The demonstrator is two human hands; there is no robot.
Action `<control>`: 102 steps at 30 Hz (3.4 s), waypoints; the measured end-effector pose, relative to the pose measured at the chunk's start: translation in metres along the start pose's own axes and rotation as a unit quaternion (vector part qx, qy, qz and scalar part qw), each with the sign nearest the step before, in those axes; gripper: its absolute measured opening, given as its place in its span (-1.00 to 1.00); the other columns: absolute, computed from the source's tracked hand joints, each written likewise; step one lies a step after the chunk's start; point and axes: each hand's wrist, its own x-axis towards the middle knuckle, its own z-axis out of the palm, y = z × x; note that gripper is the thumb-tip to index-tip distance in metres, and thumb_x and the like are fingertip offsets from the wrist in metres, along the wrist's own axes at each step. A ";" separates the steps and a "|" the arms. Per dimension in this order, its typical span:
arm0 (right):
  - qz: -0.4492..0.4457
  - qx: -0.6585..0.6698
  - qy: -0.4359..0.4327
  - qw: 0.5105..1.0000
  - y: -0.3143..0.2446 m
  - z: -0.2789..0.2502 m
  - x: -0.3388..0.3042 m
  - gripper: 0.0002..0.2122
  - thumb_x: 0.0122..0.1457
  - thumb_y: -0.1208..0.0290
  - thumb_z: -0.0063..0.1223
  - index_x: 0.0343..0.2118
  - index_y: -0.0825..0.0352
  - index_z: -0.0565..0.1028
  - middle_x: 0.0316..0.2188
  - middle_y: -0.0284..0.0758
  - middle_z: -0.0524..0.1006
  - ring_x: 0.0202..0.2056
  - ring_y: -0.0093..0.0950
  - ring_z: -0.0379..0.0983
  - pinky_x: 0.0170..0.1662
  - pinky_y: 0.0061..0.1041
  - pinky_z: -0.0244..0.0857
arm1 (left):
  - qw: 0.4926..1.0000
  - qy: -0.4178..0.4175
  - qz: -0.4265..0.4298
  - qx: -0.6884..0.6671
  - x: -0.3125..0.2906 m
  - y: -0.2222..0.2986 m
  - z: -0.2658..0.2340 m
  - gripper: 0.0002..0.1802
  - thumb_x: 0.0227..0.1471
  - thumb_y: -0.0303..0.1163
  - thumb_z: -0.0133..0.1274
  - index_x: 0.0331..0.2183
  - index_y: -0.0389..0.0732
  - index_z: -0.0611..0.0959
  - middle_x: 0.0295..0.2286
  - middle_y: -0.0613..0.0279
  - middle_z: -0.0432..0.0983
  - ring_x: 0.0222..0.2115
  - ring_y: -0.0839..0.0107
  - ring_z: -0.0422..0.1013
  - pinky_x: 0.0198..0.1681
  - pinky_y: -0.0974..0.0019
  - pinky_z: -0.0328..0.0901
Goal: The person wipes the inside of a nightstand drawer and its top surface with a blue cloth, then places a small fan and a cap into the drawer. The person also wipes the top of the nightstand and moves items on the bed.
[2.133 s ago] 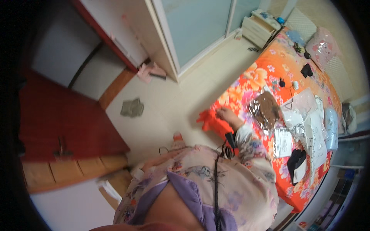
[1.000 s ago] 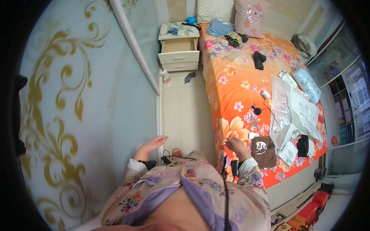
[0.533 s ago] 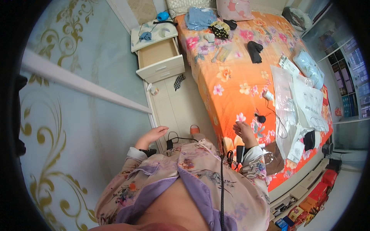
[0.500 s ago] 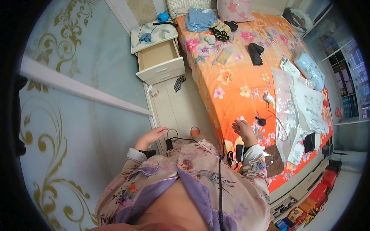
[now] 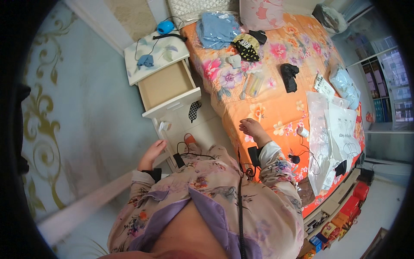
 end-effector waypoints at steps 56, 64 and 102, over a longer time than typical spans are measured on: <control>-0.195 -0.069 0.229 0.951 -0.225 -0.202 0.461 -0.42 -0.15 0.18 0.31 -0.17 0.57 0.41 -0.21 0.01 0.49 -0.15 -0.25 0.44 -0.08 -0.38 0.29 | 0.984 -0.171 -0.036 -0.041 0.337 0.353 0.138 -0.67 0.01 -0.58 0.01 -0.12 -0.30 0.52 -0.26 0.33 0.52 -0.27 0.56 0.41 -0.19 0.44 0.31; -0.072 -0.191 0.241 0.949 -0.201 -0.176 0.525 -0.34 -0.20 0.07 0.28 -0.13 0.55 0.41 -0.23 0.03 0.51 -0.17 -0.10 0.46 -0.07 -0.30 0.29 | 0.973 -0.066 -0.088 -0.205 0.319 0.346 0.112 -0.57 -0.02 -0.52 0.04 -0.04 -0.31 0.46 -0.15 0.24 0.48 -0.16 0.46 0.39 -0.09 0.39 0.26; 0.129 -0.399 0.451 0.788 -0.134 -0.350 0.402 0.09 -0.30 -0.03 0.34 0.26 0.23 -0.11 0.12 0.14 0.11 0.08 0.00 0.20 0.09 -0.11 0.12 | 0.962 -0.094 -0.119 -0.229 0.333 0.325 0.102 -0.53 0.05 -0.54 -0.02 0.04 -0.21 0.38 -0.06 0.24 0.42 -0.06 0.36 0.36 0.02 0.30 0.24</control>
